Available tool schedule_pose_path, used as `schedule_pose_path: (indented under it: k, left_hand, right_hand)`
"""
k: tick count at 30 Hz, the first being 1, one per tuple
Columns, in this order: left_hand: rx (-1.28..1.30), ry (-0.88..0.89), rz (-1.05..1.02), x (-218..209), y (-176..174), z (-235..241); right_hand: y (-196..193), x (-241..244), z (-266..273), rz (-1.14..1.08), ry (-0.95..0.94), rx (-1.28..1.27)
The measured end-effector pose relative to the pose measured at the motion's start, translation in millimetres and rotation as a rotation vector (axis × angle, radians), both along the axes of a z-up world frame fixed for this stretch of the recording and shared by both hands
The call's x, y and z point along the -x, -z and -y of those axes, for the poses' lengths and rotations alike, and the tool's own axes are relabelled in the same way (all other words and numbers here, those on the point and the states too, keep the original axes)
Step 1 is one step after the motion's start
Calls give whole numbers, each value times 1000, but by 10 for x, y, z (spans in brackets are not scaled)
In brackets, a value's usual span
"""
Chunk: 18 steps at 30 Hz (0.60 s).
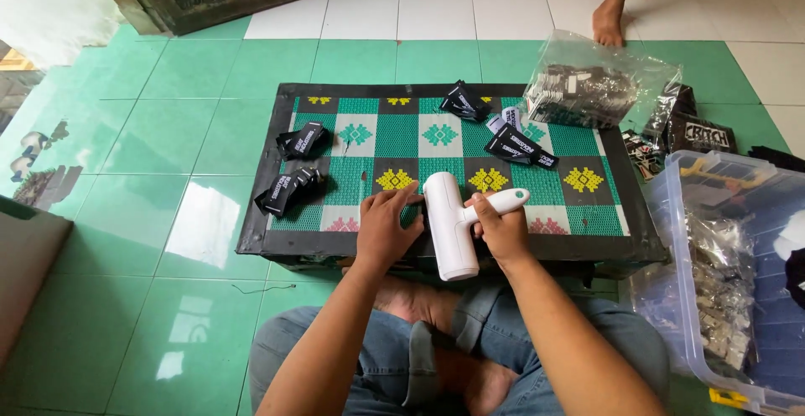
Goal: The person sits on the floor and uses a white handheld lint roller to clean the surface of several small black boxes placed on a patterned mat. The person rolls the device over the boxes to remove lint or debris.
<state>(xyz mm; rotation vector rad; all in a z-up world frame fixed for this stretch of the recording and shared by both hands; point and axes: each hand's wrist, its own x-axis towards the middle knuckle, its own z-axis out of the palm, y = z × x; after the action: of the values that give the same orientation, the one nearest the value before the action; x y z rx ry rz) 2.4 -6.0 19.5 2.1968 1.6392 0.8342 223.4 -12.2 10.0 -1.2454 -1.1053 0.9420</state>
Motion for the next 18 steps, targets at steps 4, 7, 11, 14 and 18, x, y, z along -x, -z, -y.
schedule_pose_path:
  k: [4,7,11,14,18]
  left_hand:
    - [-11,10,11,15,38,-18]
    - [-2,4,10,18,54,-31]
    - [16,2,-4,23,81,-34]
    - [0,6,18,12,57,-20]
    - [-20,14,41,12,43,-20]
  right_hand:
    - [95,-84,-61,56,-10,-11]
    - [-86,-1,-18,14,-8,-21]
    - [-83,60,-9,-16,-25,-6]
    - [67,-32,-51,26,-22,-19]
    - [-38,-97,-2,83,-2,-10]
